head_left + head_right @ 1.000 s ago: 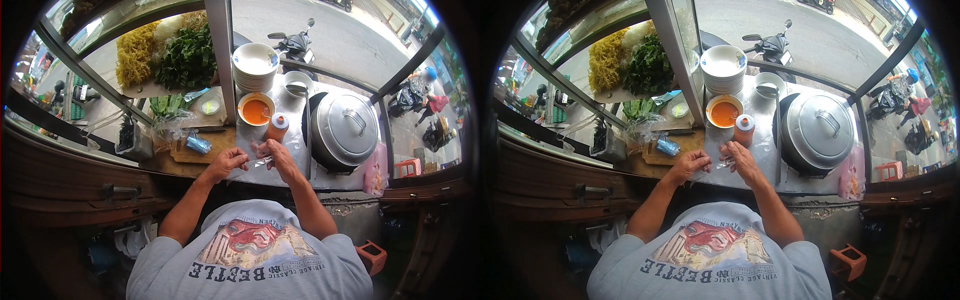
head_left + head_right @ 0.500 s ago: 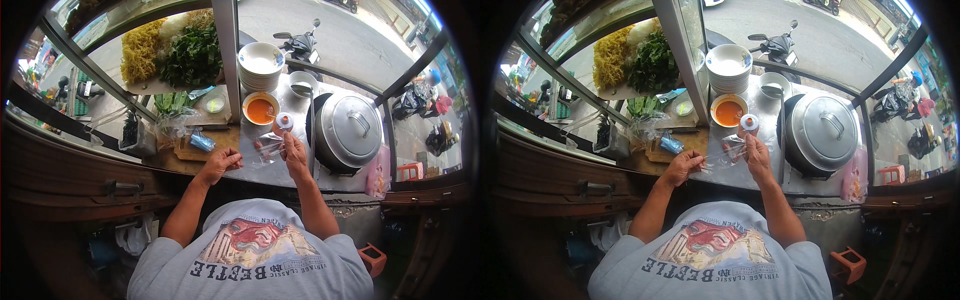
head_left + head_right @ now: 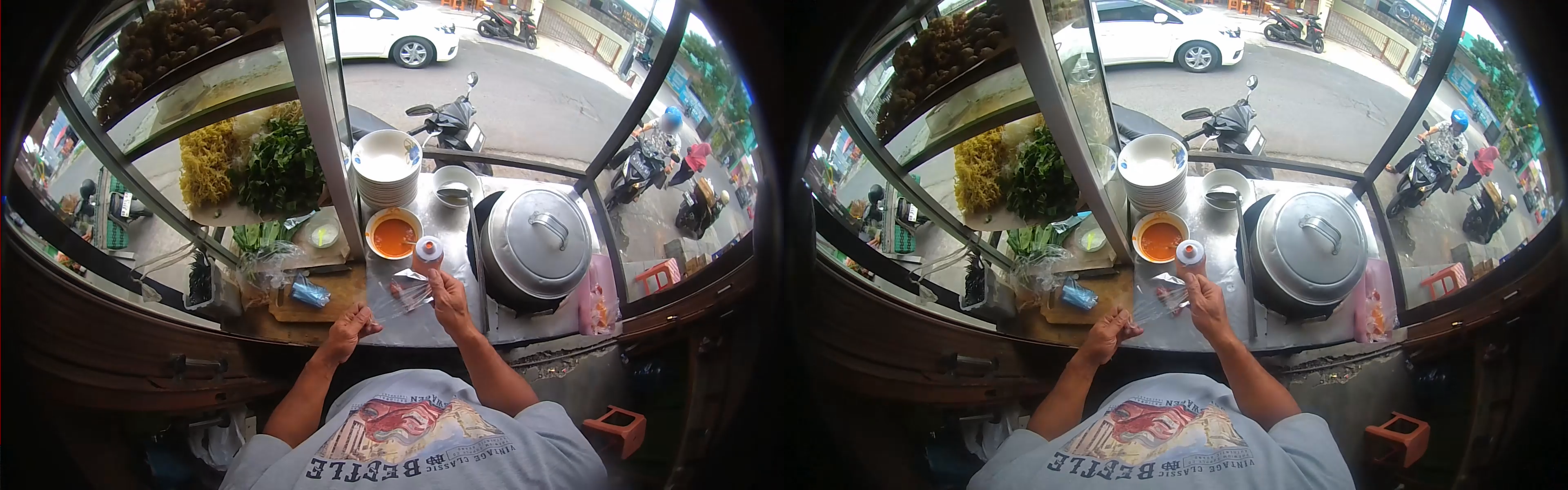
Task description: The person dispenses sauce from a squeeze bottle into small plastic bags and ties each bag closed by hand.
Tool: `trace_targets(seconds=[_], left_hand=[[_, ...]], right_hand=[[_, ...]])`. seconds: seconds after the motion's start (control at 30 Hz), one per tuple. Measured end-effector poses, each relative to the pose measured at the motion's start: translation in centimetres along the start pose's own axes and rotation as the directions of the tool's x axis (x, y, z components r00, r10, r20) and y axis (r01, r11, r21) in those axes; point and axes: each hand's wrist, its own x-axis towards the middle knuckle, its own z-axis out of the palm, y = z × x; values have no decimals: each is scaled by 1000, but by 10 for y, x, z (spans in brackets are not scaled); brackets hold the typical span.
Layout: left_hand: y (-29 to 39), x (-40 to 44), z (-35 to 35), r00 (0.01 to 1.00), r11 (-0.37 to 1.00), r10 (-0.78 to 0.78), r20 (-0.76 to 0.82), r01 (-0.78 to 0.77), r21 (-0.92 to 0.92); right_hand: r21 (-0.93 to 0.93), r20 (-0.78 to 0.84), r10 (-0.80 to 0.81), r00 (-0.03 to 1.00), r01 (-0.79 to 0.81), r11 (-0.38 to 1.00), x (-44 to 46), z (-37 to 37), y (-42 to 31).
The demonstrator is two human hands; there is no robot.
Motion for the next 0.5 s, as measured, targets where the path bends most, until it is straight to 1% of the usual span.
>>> trace_targets(seconds=[0.03, 0.07, 0.13, 0.17, 0.27, 0.37, 0.47, 0.5], left_hand=[[-8, 6, -7, 998, 998, 57, 0, -57, -4], [-18, 11, -14, 994, 994, 112, -3, -112, -10], [10, 0, 15, 993, 996, 28, -113, -38, -86], [20, -3, 26, 986, 992, -15, -166, -6, -125], [-2, 5, -6, 981, 987, 162, -108, -161, 18], [-12, 10, -21, 941, 930, 305, -148, -260, 261], [-2, 7, 21, 943, 922, 260, -209, -178, 343], [-3, 6, 25, 957, 940, 242, -157, -192, 283]], right_hand=[[-22, 17, -6, 1000, 7, 1000, -1, 3, -4], [-4, 26, 10, 1000, -10, 1000, -2, 4, -8], [32, 43, 42, 998, -43, 999, -3, 6, -16], [34, 10, 37, 999, -37, 999, -1, 7, -12], [-92, -62, -98, 993, 92, 991, 1, 0, -5], [-280, -102, -229, 968, 193, 940, -23, 17, -40], [-420, 167, -175, 970, 231, 877, -38, 32, -42], [-447, 211, -160, 964, 240, 862, -40, 36, -40]])
